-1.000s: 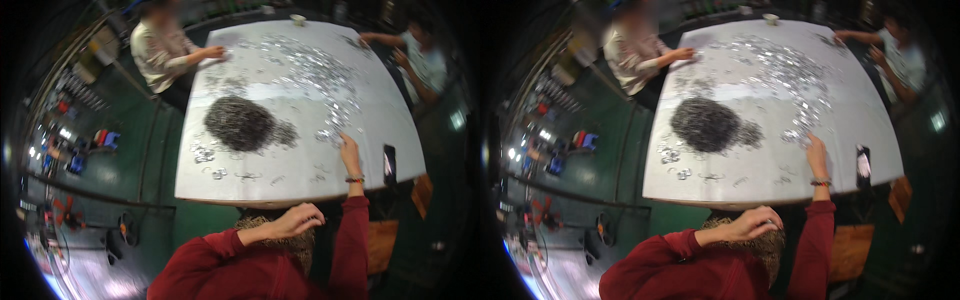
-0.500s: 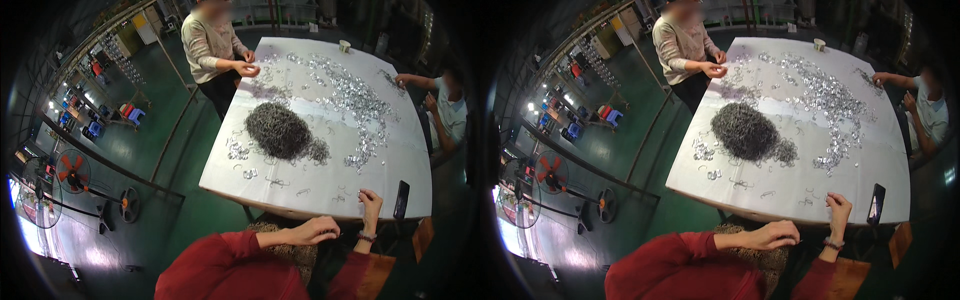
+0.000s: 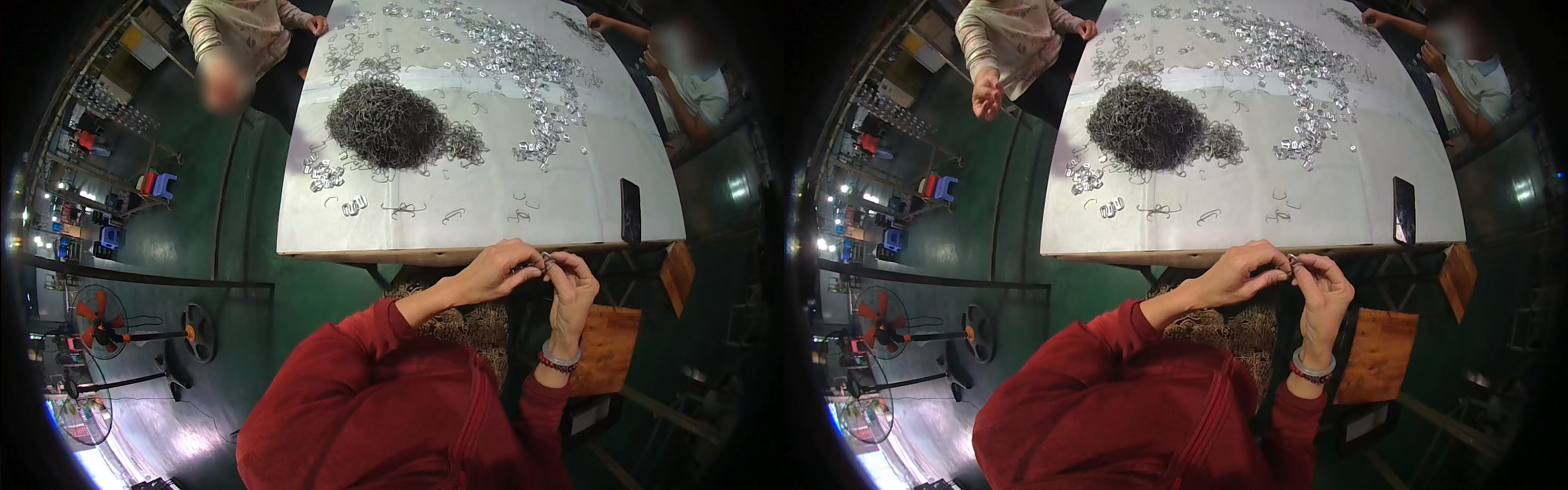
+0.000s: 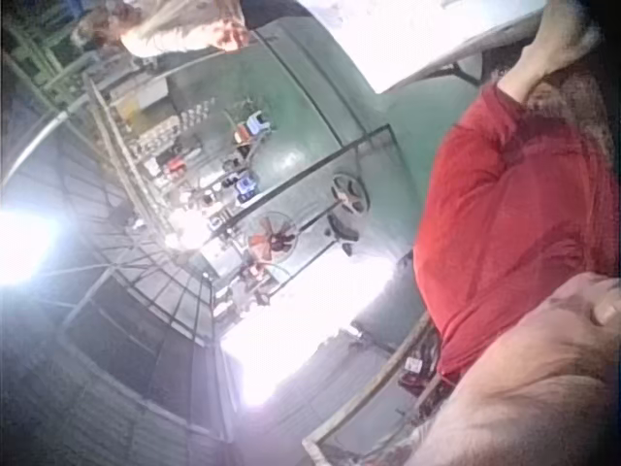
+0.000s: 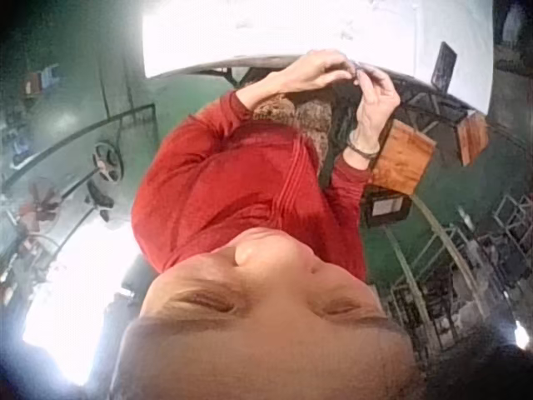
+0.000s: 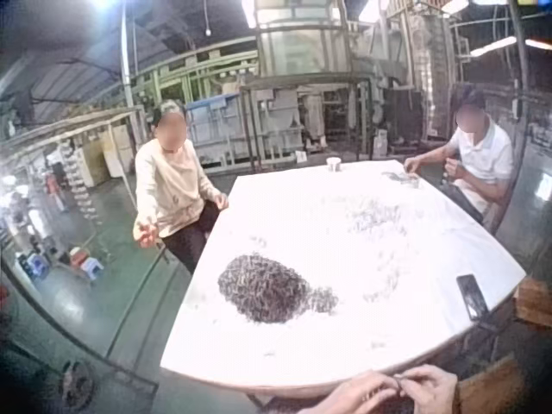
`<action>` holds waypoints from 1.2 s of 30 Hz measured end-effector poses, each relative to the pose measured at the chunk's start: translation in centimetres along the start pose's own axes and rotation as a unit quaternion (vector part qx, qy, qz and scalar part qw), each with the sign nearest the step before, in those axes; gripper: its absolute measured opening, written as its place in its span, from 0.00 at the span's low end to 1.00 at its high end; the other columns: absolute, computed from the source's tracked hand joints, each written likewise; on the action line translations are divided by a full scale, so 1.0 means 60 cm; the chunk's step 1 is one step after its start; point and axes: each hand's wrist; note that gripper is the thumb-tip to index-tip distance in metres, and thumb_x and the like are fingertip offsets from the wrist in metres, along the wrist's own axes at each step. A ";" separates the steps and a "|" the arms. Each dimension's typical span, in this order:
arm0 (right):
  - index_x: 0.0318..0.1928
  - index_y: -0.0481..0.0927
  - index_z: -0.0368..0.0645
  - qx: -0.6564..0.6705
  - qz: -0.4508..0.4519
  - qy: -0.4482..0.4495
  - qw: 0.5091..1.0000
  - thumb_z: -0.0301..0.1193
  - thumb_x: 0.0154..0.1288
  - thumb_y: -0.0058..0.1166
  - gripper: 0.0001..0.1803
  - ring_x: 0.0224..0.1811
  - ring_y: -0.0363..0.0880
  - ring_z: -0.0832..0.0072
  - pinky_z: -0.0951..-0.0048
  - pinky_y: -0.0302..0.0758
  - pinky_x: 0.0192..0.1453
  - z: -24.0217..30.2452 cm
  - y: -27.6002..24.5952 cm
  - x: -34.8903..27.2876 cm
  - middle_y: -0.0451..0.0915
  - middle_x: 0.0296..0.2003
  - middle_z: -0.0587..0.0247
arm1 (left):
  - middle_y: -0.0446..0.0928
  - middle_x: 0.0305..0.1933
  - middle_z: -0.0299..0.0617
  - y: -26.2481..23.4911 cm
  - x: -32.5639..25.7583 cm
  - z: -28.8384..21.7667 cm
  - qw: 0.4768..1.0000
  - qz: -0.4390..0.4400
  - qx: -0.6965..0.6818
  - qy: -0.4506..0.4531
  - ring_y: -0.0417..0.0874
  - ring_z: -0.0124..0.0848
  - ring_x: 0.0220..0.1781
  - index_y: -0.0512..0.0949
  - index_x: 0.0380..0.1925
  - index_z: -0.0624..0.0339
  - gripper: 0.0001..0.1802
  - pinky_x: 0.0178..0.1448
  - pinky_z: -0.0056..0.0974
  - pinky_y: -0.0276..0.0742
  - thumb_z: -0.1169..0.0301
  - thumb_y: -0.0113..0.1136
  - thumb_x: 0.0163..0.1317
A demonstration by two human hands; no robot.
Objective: The person picks small metal pieces from a table and attaches them to a growing chain using their hands. They repeatedly reach for loose components, link them together, and place the assembled chain on the table. Coworkers are visible across the table performing similar assembly.
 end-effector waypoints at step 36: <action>0.35 0.80 0.30 -0.022 -0.018 -0.066 0.997 0.10 0.58 0.53 0.07 0.31 0.78 0.77 0.78 0.78 0.37 0.023 -0.006 -0.026 0.77 0.35 0.59 | 0.81 0.37 0.50 -0.198 0.126 0.231 0.869 -0.031 0.464 -0.167 0.83 0.52 0.38 0.80 0.33 0.58 0.07 0.41 0.52 0.78 0.68 0.55 0.61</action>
Point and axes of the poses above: each hand's wrist, its own x-axis towards the middle knuckle, its own y-axis out of the palm, z = x × y
